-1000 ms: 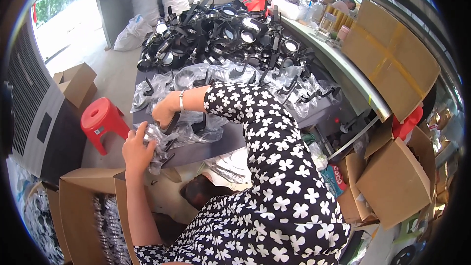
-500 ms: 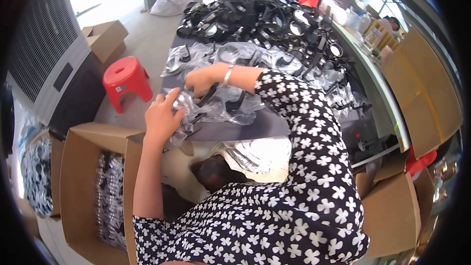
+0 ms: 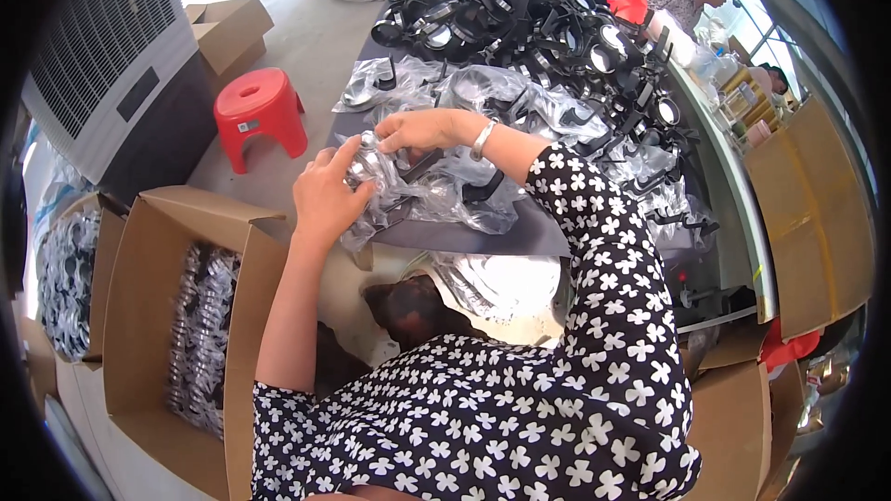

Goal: The person packs circular metal components by hand, placing each component into an individual plastic bag, then arranging the bagged components into a cardboard box.

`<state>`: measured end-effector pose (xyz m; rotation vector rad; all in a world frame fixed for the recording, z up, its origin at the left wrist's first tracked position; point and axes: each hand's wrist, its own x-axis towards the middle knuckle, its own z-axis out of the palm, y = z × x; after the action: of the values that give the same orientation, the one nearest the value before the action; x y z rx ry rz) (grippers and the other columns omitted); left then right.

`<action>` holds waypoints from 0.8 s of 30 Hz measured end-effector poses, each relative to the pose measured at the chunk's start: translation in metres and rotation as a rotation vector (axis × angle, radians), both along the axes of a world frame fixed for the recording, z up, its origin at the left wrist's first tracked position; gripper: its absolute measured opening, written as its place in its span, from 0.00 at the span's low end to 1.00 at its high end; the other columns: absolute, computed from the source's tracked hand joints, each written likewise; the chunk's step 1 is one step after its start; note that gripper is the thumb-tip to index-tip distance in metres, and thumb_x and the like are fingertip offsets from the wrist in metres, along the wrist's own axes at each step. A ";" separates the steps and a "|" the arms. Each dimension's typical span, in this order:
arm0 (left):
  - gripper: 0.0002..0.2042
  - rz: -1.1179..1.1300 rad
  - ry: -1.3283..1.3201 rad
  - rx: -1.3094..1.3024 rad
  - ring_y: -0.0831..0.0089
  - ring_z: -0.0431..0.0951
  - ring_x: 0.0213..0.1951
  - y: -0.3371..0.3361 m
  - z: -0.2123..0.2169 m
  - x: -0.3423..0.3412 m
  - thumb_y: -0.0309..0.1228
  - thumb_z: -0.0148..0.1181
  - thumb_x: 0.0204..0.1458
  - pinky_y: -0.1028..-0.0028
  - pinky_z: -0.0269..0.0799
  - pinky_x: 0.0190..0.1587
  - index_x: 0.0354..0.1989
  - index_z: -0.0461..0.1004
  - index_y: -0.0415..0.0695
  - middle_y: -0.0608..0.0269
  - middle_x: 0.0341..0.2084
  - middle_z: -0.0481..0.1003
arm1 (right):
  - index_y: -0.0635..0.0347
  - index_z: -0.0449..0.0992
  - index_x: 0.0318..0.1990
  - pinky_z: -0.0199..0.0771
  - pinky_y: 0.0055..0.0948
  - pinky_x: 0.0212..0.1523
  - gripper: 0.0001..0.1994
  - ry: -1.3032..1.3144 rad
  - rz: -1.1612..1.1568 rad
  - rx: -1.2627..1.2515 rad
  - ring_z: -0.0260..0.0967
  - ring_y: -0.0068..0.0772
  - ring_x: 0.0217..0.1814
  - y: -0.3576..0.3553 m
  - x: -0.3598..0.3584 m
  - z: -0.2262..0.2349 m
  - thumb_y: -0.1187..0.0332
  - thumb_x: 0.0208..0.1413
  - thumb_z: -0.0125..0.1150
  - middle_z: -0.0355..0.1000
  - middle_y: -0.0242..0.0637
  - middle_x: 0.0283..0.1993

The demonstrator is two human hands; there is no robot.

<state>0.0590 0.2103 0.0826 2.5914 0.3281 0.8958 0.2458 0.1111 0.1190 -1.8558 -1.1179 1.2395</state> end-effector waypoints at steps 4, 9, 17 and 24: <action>0.29 0.042 -0.069 -0.050 0.59 0.73 0.35 -0.002 -0.001 -0.003 0.37 0.65 0.30 0.64 0.69 0.36 0.48 0.68 0.51 0.57 0.33 0.72 | 0.61 0.67 0.42 0.62 0.19 0.28 0.17 0.046 0.208 -0.051 0.61 0.17 0.31 0.003 -0.001 0.010 0.62 0.46 0.59 0.65 0.26 0.33; 0.30 0.017 0.093 -0.170 0.59 0.74 0.33 0.003 0.011 -0.003 0.38 0.65 0.29 0.66 0.69 0.37 0.48 0.68 0.50 0.56 0.33 0.73 | 0.62 0.70 0.38 0.61 0.19 0.25 0.16 -0.072 0.241 0.006 0.62 0.16 0.28 0.009 -0.007 0.003 0.65 0.42 0.62 0.67 0.27 0.29; 0.28 -0.001 -0.014 -0.213 0.60 0.75 0.32 0.005 0.005 -0.002 0.37 0.64 0.27 0.67 0.70 0.35 0.45 0.71 0.49 0.56 0.31 0.73 | 0.65 0.72 0.34 0.64 0.19 0.33 0.11 -0.005 0.176 0.092 0.64 0.16 0.31 0.006 -0.013 -0.001 0.71 0.41 0.63 0.70 0.28 0.30; 0.26 -0.021 -0.235 -0.174 0.59 0.74 0.32 0.016 -0.001 0.001 0.35 0.63 0.27 0.65 0.69 0.35 0.43 0.72 0.47 0.57 0.29 0.73 | 0.64 0.71 0.40 0.64 0.19 0.38 0.14 -0.068 0.226 0.138 0.63 0.14 0.34 0.015 -0.021 0.020 0.74 0.43 0.61 0.70 0.25 0.34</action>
<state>0.0599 0.2266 0.0812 2.2989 0.2971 1.1000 0.2247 0.1260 0.1389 -1.7153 -1.4460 1.1949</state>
